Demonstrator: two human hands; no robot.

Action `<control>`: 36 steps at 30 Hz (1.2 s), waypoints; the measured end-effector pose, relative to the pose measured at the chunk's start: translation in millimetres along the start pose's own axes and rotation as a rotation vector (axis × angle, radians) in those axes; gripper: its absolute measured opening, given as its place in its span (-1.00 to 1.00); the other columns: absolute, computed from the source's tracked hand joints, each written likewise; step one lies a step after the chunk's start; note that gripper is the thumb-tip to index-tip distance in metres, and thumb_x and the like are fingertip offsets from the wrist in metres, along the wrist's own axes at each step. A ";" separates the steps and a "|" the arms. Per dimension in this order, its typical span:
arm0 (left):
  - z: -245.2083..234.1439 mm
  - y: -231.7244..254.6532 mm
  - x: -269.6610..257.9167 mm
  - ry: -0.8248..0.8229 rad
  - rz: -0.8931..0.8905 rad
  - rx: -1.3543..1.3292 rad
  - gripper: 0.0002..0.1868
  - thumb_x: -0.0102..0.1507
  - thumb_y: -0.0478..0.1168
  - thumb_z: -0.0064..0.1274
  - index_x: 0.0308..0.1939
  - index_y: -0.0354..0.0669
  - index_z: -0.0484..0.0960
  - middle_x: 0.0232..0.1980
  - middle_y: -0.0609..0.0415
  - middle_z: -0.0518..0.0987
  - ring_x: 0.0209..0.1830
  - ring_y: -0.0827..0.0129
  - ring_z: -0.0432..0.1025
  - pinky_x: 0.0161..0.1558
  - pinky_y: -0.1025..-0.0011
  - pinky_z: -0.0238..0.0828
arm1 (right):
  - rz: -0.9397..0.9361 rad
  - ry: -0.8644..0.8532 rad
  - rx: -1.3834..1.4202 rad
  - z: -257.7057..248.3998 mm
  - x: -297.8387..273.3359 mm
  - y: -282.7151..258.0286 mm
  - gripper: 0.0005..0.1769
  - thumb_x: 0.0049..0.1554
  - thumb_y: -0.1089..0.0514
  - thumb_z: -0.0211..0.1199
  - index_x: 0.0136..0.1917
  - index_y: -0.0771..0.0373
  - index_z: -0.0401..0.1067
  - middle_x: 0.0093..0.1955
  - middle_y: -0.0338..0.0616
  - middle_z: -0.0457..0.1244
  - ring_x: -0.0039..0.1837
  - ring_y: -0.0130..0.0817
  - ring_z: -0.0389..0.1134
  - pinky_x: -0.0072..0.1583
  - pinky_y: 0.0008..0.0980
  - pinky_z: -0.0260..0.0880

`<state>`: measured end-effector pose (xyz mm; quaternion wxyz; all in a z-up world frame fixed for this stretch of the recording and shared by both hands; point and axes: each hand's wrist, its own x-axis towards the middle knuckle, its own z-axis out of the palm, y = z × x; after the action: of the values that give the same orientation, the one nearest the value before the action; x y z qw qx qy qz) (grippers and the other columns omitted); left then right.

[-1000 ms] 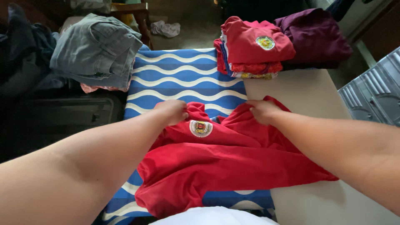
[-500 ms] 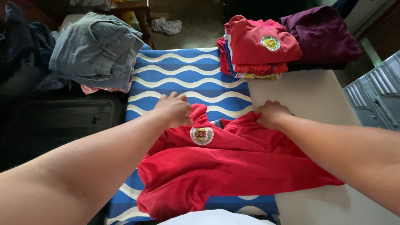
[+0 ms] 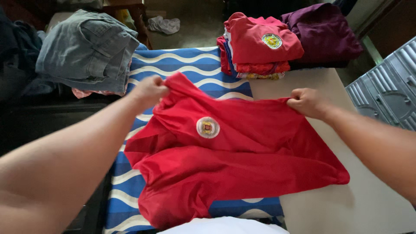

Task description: The person folds a red polo shirt on a table. They turn the shirt inside out, smooth it flat, fold the sleeves inward, fold the bottom up, and then fold the shirt in half.

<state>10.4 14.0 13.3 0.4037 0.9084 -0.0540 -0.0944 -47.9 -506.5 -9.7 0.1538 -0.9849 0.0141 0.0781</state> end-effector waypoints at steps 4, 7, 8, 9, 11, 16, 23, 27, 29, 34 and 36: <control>-16.1 11.0 10.4 0.029 -0.117 0.035 -0.80 0.27 -0.14 0.01 -0.20 -0.20 0.57 -0.48 0.02 0.55 -0.60 0.30 0.39 -0.56 0.27 0.28 | 0.080 0.030 -0.090 -21.6 -4.8 -5.0 -0.64 0.15 -0.09 0.25 0.01 0.25 0.51 -0.12 0.01 0.41 -0.07 -0.10 0.43 0.01 -0.09 0.39; -15.2 20.7 25.8 0.047 -0.212 0.000 -0.80 0.26 -0.14 0.03 -0.20 -0.21 0.54 -0.49 -0.01 0.52 -0.62 0.27 0.34 -0.59 0.23 0.19 | 0.105 0.127 -0.091 -20.6 2.3 -15.4 -0.57 0.15 -0.12 0.29 0.14 0.20 0.49 0.00 -0.02 0.41 0.05 -0.09 0.42 0.08 -0.10 0.37; -11.5 23.1 31.5 0.055 -0.226 -0.036 -0.80 0.26 -0.15 0.04 -0.19 -0.22 0.53 -0.48 -0.03 0.51 -0.61 0.26 0.35 -0.58 0.22 0.18 | 0.106 0.166 -0.091 -18.5 3.7 -16.0 -0.54 0.16 -0.13 0.31 0.19 0.19 0.48 0.05 -0.02 0.40 0.09 -0.08 0.41 0.10 -0.11 0.36; -7.3 23.9 35.7 0.063 -0.241 -0.073 -0.80 0.25 -0.16 0.05 -0.18 -0.23 0.52 -0.48 -0.06 0.50 -0.61 0.24 0.35 -0.57 0.22 0.17 | 0.187 0.144 0.015 -15.4 4.7 -15.3 -0.53 0.18 -0.11 0.29 0.23 0.21 0.47 0.09 0.02 0.41 0.10 -0.06 0.44 0.14 -0.12 0.39; -0.1 22.4 42.4 0.146 -0.147 -0.132 -0.75 0.16 -0.23 0.10 -0.11 -0.24 0.57 -0.39 -0.04 0.58 -0.53 0.29 0.44 -0.53 0.29 0.32 | 0.346 0.094 0.230 -5.6 10.3 -14.5 -0.50 0.22 -0.06 0.24 0.32 0.24 0.43 0.16 0.08 0.43 0.13 -0.02 0.51 0.21 -0.13 0.44; 16.3 1.6 48.3 0.187 -0.035 -0.148 -0.37 0.09 -0.20 0.08 0.29 -0.06 0.45 -0.09 -0.07 0.63 -0.23 0.25 0.54 -0.25 0.25 0.48 | 0.374 0.126 0.342 18.9 7.3 8.5 -0.33 0.18 0.10 0.21 0.54 0.18 0.21 0.46 0.08 0.23 0.41 -0.05 0.29 0.38 -0.15 0.30; 34.5 -83.4 34.8 -0.123 -0.253 0.365 -0.35 0.20 0.07 0.22 0.14 -0.46 0.60 0.06 -0.33 0.64 0.02 -0.03 0.56 0.03 0.16 0.46 | 0.678 -0.123 0.304 64.1 -34.9 76.7 -0.08 0.24 -0.02 0.23 0.67 0.30 -0.14 0.47 0.38 0.16 0.41 0.17 0.31 0.36 -0.02 0.37; 45.7 -114.1 13.8 -0.184 -0.227 0.469 -0.44 0.18 0.13 0.25 -0.02 -0.30 0.72 0.00 -0.25 0.69 0.02 -0.05 0.58 0.04 0.15 0.46 | 0.753 -0.149 0.186 81.4 -67.6 103.3 -0.25 0.25 -0.06 0.31 0.47 0.55 0.29 0.39 0.39 0.29 0.37 0.19 0.37 0.32 -0.01 0.41; 48.0 -115.9 5.3 -0.181 -0.201 0.482 -0.50 0.19 0.13 0.23 -0.05 -0.22 0.74 -0.01 -0.20 0.70 0.02 -0.04 0.58 0.05 0.16 0.46 | 0.732 -0.151 0.242 84.5 -79.6 104.5 -0.33 0.23 -0.04 0.29 0.45 0.44 0.33 0.38 0.30 0.30 0.37 0.14 0.36 0.35 -0.05 0.35; 48.0 -110.5 -15.2 0.008 -0.103 0.412 -0.57 0.26 0.06 0.16 0.07 -0.13 0.67 0.03 -0.18 0.66 0.06 -0.05 0.53 0.07 0.12 0.42 | 0.769 -0.076 0.330 84.5 -93.8 93.7 -0.39 0.28 -0.10 0.13 0.48 0.26 0.36 0.39 0.16 0.29 0.38 0.06 0.31 0.38 -0.02 0.29; 39.4 -113.4 -23.2 0.071 -0.075 0.349 -0.59 0.29 0.04 0.12 0.10 -0.13 0.66 0.03 -0.18 0.65 0.07 -0.03 0.53 0.08 0.12 0.42 | 0.870 -0.002 0.410 81.4 -94.7 100.7 -0.39 0.31 -0.13 0.05 0.53 0.15 0.25 0.44 0.15 0.20 0.41 0.06 0.23 0.40 0.01 0.24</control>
<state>-18.3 65.3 -93.9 0.2375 0.9688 -0.0213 -0.0668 -158.9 -577.1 -101.5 0.2981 -0.8369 0.4397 0.1320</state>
